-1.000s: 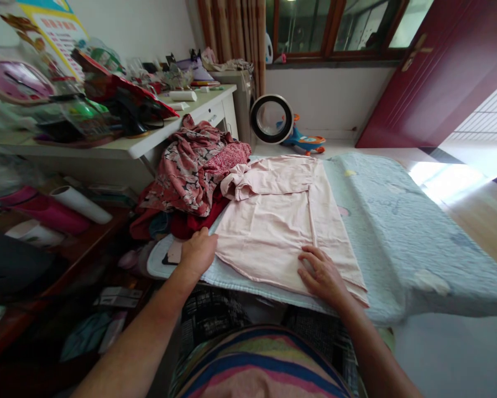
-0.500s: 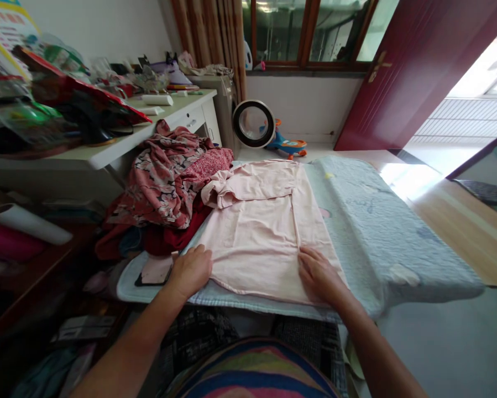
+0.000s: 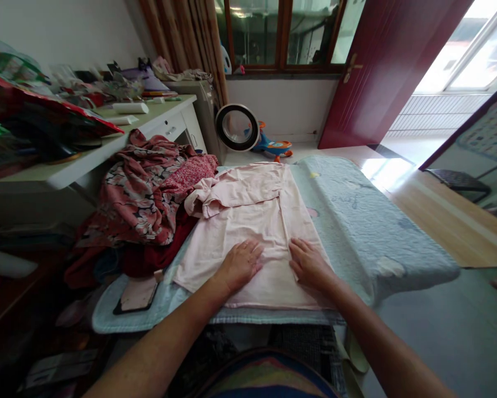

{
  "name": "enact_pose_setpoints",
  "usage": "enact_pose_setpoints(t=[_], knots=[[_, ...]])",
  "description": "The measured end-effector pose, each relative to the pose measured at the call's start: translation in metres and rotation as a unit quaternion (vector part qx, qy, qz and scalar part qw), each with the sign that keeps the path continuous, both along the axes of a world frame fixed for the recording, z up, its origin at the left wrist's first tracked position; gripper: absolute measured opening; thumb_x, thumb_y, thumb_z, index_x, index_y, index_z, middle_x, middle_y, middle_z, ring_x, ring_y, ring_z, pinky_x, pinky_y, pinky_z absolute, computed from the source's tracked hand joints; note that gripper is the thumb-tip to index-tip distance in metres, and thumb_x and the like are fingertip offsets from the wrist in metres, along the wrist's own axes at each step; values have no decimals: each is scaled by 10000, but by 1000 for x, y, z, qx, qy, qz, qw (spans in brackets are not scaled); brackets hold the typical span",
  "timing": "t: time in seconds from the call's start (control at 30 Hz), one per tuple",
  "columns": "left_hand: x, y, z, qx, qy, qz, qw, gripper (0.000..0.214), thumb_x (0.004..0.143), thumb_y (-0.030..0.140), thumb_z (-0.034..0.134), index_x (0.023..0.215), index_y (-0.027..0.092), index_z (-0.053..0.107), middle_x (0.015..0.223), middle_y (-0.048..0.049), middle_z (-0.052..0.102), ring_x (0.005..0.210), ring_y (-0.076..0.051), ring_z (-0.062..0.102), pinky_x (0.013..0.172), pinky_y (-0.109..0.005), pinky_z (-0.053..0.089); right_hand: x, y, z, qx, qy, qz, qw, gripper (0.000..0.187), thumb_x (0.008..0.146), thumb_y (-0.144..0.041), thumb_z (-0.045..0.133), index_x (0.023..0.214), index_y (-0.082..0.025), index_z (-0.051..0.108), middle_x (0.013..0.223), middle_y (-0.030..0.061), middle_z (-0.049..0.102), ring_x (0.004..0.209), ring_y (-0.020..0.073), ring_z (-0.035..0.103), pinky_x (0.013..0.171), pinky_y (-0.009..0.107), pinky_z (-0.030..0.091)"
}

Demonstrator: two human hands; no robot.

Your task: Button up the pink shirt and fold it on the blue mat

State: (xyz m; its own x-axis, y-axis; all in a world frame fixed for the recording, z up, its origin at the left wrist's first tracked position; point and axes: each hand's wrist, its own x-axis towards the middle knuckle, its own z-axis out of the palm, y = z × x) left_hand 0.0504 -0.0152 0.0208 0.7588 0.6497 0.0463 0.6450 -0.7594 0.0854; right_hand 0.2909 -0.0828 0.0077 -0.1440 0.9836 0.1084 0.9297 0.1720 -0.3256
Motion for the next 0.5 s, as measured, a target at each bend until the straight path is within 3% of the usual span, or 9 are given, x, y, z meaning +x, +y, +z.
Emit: enact_pose_setpoints(t=[0.1, 0.2, 0.27, 0.3, 0.4, 0.5], knots=[[-9, 0, 8, 2, 51, 62, 997, 289, 921, 327, 552, 1148, 162, 624, 1212, -125, 631, 1128, -275, 582, 907, -395, 502, 1, -16, 5, -26, -8, 36, 999, 440, 864, -179, 550, 1298, -124, 596, 1416, 151, 533, 1337, 276, 444, 1121, 420, 352], [-15, 7, 24, -8, 107, 112, 988, 247, 948, 272, 460, 996, 138, 663, 1002, -130, 670, 929, -272, 647, 777, -401, 528, 6, -15, 28, -81, 6, 85, 993, 232, 898, -190, 507, 987, -163, 719, 1086, 112, 708, 1038, 219, 637, 943, 332, 476], [-6, 17, 30, -11, 101, 99, 990, 261, 950, 223, 420, 988, 140, 665, 979, -127, 676, 919, -267, 650, 787, -406, 527, 11, 5, 40, -92, 7, 86, 992, 259, 928, -194, 465, 881, -170, 719, 907, 88, 720, 873, 188, 661, 849, 299, 494], [2, 22, 30, -7, 82, 79, 993, 263, 947, 203, 416, 1014, 145, 663, 1018, -126, 678, 960, -263, 643, 819, -403, 523, 13, 21, 43, -74, 6, 77, 994, 261, 929, -181, 458, 908, -168, 718, 925, 91, 718, 883, 185, 659, 855, 296, 488], [34, 36, 21, 19, 8, 11, 1000, 328, 949, 191, 419, 1219, 154, 602, 1297, -123, 609, 1198, -248, 552, 983, -385, 468, 15, 77, 36, 9, 2, 26, 1000, 306, 897, -112, 465, 1107, -147, 684, 1216, 126, 659, 1126, 204, 597, 989, 313, 437], [60, 48, 12, 24, -19, -27, 999, 393, 974, 232, 393, 1335, 157, 527, 1420, -115, 531, 1318, -233, 465, 1081, -384, 398, 10, 119, 13, 24, -20, 6, 999, 388, 897, -90, 454, 1251, -121, 612, 1372, 148, 562, 1273, 211, 503, 1077, 325, 381]])
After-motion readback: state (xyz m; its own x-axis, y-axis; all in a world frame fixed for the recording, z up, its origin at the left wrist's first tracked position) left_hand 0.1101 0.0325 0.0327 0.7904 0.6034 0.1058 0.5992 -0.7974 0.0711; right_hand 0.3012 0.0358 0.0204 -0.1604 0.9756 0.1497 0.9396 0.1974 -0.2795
